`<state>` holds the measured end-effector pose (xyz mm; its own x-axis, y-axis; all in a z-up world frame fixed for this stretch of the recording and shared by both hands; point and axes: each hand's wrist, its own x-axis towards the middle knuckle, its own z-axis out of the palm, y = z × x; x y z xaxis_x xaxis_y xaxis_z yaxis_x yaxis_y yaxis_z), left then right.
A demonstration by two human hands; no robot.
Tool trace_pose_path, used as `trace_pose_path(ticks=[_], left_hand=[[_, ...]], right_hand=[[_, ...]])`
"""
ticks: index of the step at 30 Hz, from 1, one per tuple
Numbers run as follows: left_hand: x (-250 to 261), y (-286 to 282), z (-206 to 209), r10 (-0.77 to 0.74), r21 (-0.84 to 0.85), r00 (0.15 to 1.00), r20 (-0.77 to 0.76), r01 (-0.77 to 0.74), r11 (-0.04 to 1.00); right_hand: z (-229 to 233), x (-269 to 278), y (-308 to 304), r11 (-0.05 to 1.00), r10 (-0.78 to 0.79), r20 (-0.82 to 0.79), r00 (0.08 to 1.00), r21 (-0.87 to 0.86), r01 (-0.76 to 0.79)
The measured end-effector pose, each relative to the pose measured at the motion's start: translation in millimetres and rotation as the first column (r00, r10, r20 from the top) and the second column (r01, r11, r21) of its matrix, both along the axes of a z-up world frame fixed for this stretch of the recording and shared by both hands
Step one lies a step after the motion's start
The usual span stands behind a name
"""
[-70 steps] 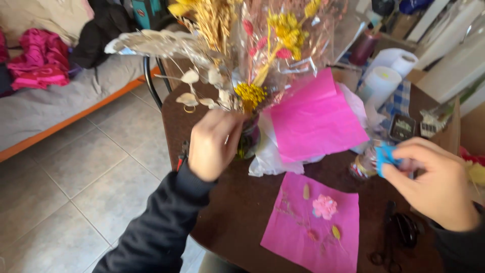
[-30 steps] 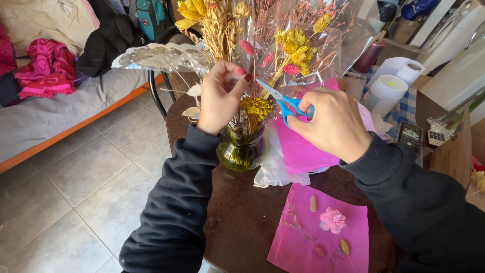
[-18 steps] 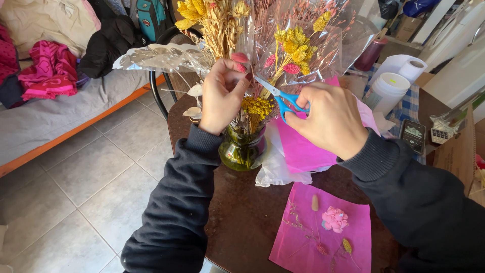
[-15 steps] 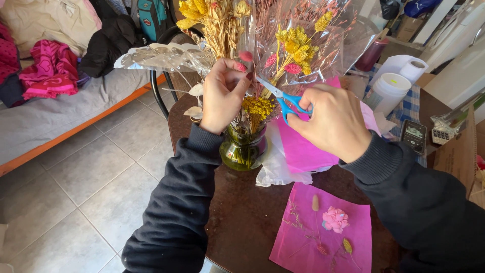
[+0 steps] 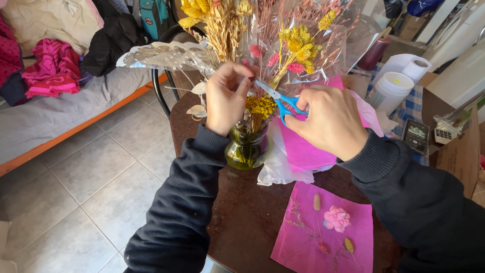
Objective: Decorating a pink floral-shaped candle with dried flowers and wrapping it in pink tissue paper.
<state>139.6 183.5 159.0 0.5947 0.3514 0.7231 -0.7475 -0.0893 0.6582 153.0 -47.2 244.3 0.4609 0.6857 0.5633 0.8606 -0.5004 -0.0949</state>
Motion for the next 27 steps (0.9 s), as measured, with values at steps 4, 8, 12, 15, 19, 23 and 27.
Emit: trace_pose_path(ticks=[4,8,12,15,19,23,27], left_hand=[[-11,-4,7,0.164,0.061,0.973,-0.165,-0.156,0.986],[-22,-9,16,0.214,0.161,0.974,-0.07,-0.201,0.966],[-24,-12,22,0.317,0.246,0.948,-0.002,-0.307,0.919],[-9,-5,9,0.153,0.11,0.986,-0.061,-0.145,0.983],[-17,-10,20,0.144,0.116,0.986,-0.088,-0.134,0.984],[-24,-18,27,0.346,0.223,0.938,-0.006,-0.336,0.915],[-25,-21,29,0.426,0.267,0.903,0.055,-0.424,0.865]], right_hand=[[-1,1,0,0.999,0.031,0.052,0.998,0.012,-0.032],[-2,1,0,1.0,0.018,0.026,1.0,-0.003,-0.018],[-2,1,0,0.999,0.048,0.054,0.997,0.005,-0.048],[2,-4,1,1.0,-0.022,-0.088,0.996,-0.008,0.021],[-1,-4,1,1.0,0.005,-0.155,0.988,0.023,-0.001],[2,-10,8,1.0,-0.02,-0.136,0.99,-0.021,0.018],[-2,-10,12,0.996,-0.049,-0.158,0.986,-0.075,0.038]])
